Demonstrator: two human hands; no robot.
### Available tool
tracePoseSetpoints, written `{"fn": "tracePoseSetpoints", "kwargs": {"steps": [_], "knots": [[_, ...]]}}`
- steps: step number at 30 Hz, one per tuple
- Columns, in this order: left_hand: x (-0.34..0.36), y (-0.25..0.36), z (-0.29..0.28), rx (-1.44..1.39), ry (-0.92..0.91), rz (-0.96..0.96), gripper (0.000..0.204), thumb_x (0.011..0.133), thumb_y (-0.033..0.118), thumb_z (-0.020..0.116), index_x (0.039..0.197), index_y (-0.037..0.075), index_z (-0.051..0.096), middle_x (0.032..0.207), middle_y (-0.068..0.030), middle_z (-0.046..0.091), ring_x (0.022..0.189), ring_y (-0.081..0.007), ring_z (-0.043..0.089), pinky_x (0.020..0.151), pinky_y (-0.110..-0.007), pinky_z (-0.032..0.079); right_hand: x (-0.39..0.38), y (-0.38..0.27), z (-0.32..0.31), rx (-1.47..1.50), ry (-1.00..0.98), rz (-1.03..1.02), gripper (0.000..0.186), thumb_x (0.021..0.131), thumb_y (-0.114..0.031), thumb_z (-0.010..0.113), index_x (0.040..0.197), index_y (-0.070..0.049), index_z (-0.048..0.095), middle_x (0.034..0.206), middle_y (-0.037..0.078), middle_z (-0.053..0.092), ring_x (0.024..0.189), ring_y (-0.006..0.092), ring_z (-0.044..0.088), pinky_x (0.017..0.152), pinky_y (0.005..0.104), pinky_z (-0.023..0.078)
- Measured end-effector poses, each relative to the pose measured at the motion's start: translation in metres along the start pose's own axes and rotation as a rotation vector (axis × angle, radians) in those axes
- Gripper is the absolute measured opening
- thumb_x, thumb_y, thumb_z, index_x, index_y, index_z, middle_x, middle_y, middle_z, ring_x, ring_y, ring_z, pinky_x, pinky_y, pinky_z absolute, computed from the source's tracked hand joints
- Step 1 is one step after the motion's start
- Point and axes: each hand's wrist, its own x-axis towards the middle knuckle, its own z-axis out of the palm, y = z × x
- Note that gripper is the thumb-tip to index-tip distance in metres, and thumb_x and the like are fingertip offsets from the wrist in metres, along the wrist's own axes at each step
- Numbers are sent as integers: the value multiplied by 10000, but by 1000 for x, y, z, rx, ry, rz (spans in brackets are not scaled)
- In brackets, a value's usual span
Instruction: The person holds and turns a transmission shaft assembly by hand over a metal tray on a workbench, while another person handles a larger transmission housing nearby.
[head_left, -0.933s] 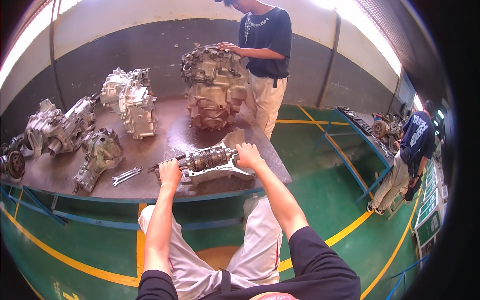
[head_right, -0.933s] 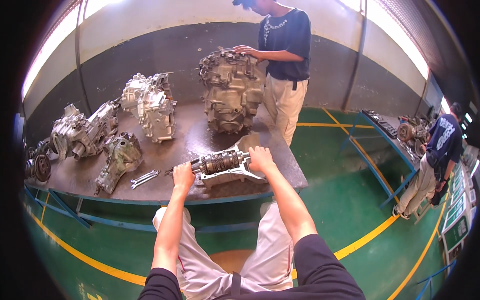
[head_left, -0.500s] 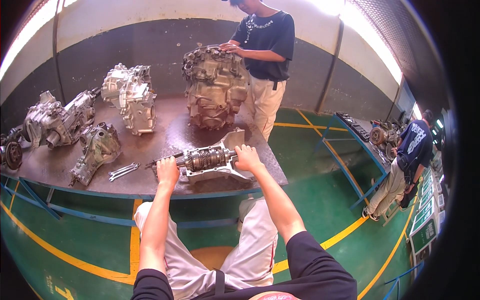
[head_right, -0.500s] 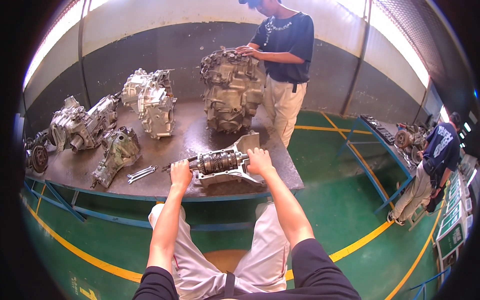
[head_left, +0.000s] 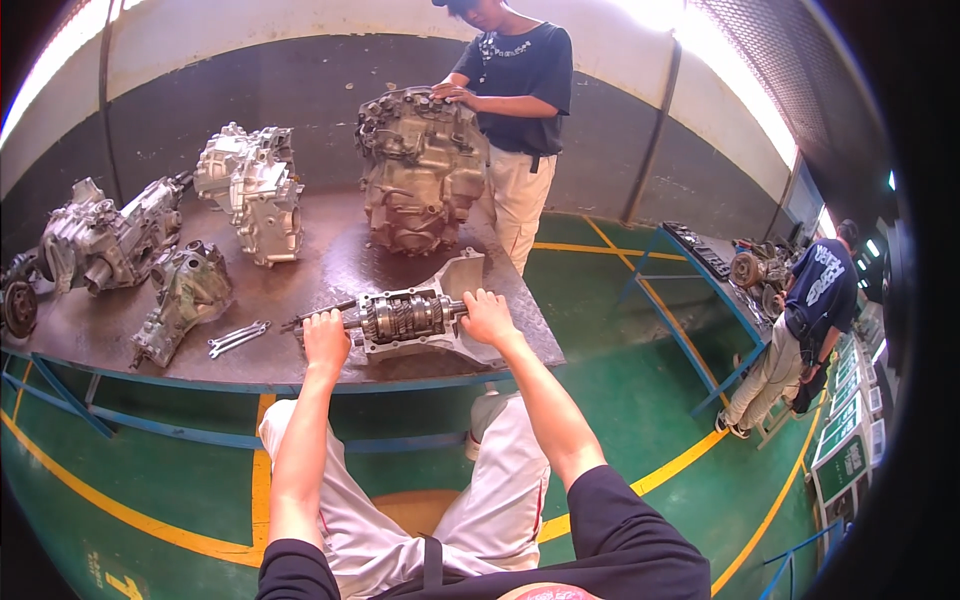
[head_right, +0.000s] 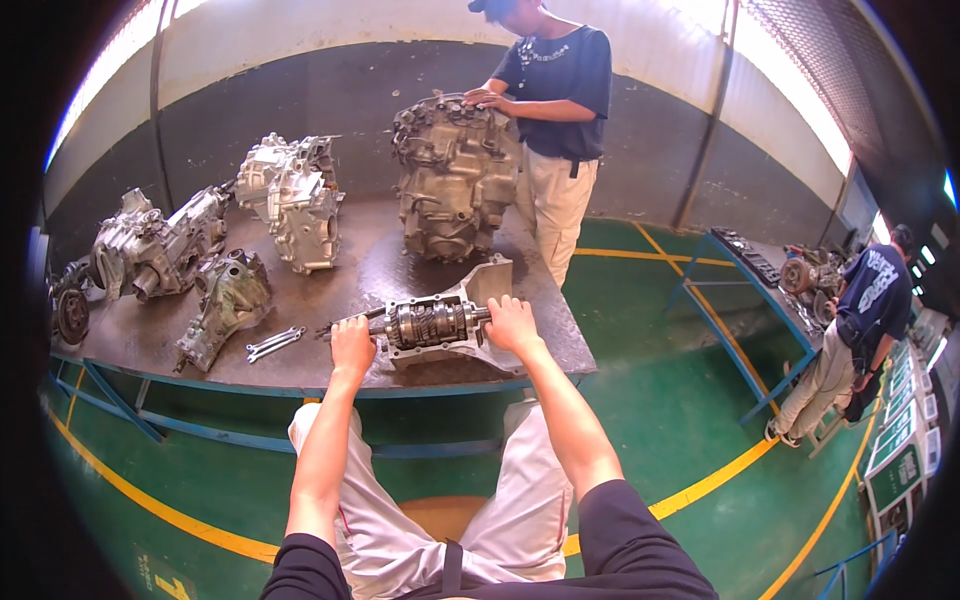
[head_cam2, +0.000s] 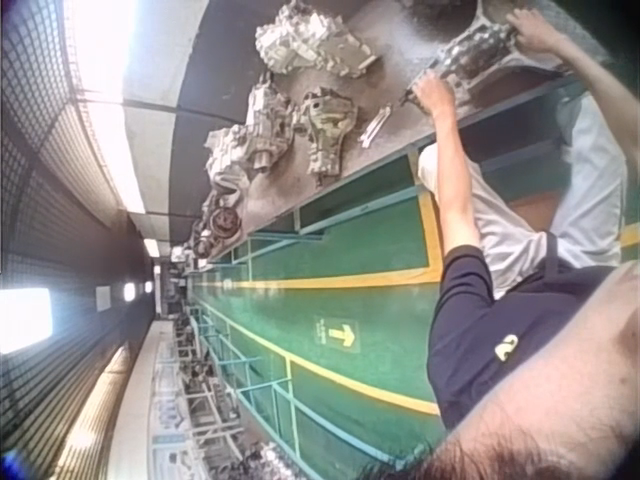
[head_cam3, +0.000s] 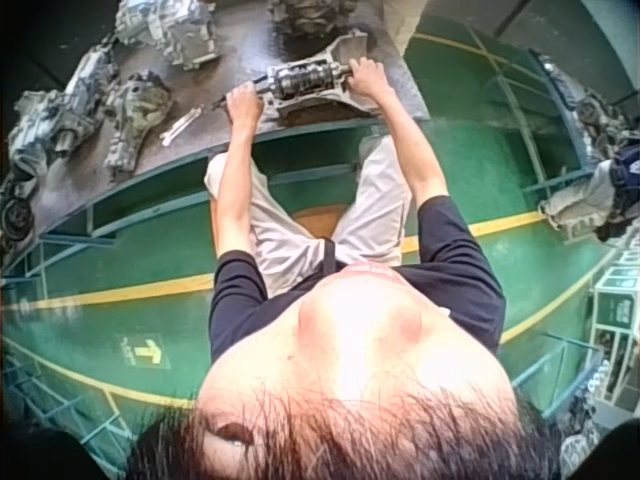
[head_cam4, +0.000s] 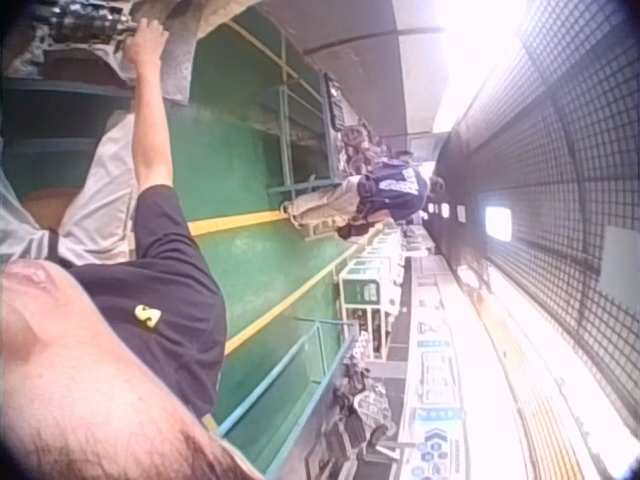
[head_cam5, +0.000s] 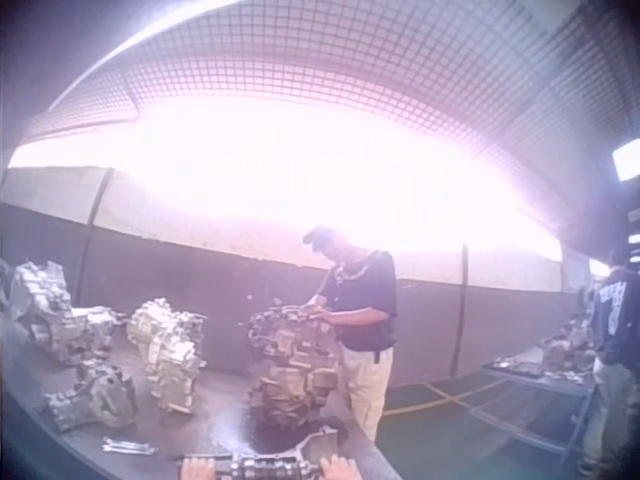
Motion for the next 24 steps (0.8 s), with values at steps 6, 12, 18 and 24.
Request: {"fn": "tracePoseSetpoints", "kwargs": {"steps": [6,12,18,24], "knots": [[-2,3,-4,-1,-15,-10,225,752,128,689,954,45,633,963,-138,678,992,-297,615,901,-416,443,-5,3,4,-13,42,-24,348,801,-268,657,1083,-87,561,1013,153,594,1021,340,581,876,485,428],[-7,2,-2,20,20,4,230,745,141,700,947,55,629,947,-118,669,971,-276,612,889,-405,438,-10,1,-1,4,42,-34,383,760,-259,681,1075,-83,553,1014,158,601,1015,351,586,886,487,420],[-8,3,-5,46,10,4,241,741,150,708,950,63,625,941,-111,662,965,-275,607,886,-404,434,-11,0,-9,12,-2,-50,424,725,-254,687,1084,-80,543,1006,169,612,1021,360,593,897,483,418],[-9,2,-16,47,49,22,226,738,149,702,932,74,613,915,-102,653,940,-274,604,859,-409,436,-14,2,-21,41,-16,-61,379,733,-237,654,1053,-68,541,984,177,629,989,373,610,876,490,423]]}}
